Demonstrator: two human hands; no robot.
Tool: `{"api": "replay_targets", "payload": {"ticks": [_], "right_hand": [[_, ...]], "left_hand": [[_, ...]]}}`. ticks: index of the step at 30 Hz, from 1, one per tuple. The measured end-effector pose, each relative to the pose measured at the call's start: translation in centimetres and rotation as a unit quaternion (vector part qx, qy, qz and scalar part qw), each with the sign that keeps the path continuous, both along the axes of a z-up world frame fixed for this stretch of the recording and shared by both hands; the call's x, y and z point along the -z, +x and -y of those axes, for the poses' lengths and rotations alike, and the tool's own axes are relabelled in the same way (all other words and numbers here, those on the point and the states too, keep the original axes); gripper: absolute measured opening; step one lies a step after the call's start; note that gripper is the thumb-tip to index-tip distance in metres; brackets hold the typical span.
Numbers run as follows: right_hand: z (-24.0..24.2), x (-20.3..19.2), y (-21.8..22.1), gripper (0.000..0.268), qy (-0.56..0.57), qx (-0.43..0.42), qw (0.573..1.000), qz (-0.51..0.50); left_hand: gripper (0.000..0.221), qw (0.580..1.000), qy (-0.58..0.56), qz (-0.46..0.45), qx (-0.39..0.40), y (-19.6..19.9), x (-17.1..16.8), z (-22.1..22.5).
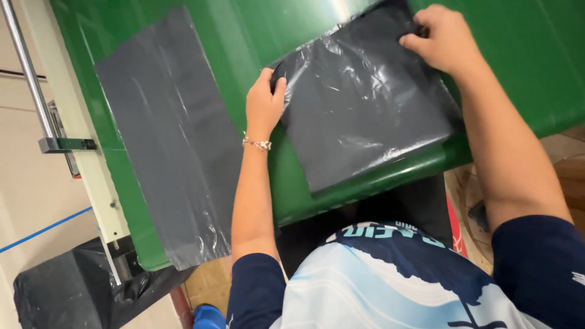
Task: Folding plastic bags coming off a conveyor belt into small squares and stacking them.
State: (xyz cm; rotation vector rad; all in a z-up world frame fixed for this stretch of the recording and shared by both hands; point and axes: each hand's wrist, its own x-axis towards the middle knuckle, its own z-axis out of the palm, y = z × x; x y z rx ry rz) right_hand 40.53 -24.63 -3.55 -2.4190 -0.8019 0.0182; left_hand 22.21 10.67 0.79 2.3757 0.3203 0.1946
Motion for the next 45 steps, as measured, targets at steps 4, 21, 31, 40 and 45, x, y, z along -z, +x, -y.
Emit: {"api": "replay_targets", "payload": {"ticks": [4, 21, 31, 40, 45], "right_hand": [[-1.5, 0.2, 1.0, 0.025, -0.056, 0.086, 0.992, -0.070], [-8.7, -5.9, 5.8, 0.064, -0.258, 0.031, 0.936, -0.239], [-3.4, -7.2, -4.1, 0.024, 0.000, -0.070, 0.993, 0.098], [6.2, -3.6, -15.5, 0.025, 0.112, -0.054, 0.977, 0.174], [7.8, -0.6, -16.4, 0.047, 0.084, -0.056, 0.982, 0.162]], "left_hand": [[0.022, 0.999, 0.042, -0.001, -0.030, 1.5, 1.8, 0.0], [0.020, 0.911, 0.338, 0.220, 0.092, -2.3, -2.7, 5.5], [0.049, 0.921, 0.285, 0.076, 0.256, -8.9, -0.8, 7.7], [0.057, 0.961, 0.164, 0.016, 0.221, -12.7, 1.6, 5.1], [0.068, 0.956, 0.220, 0.001, 0.195, -14.3, 1.8, 4.7]]}}
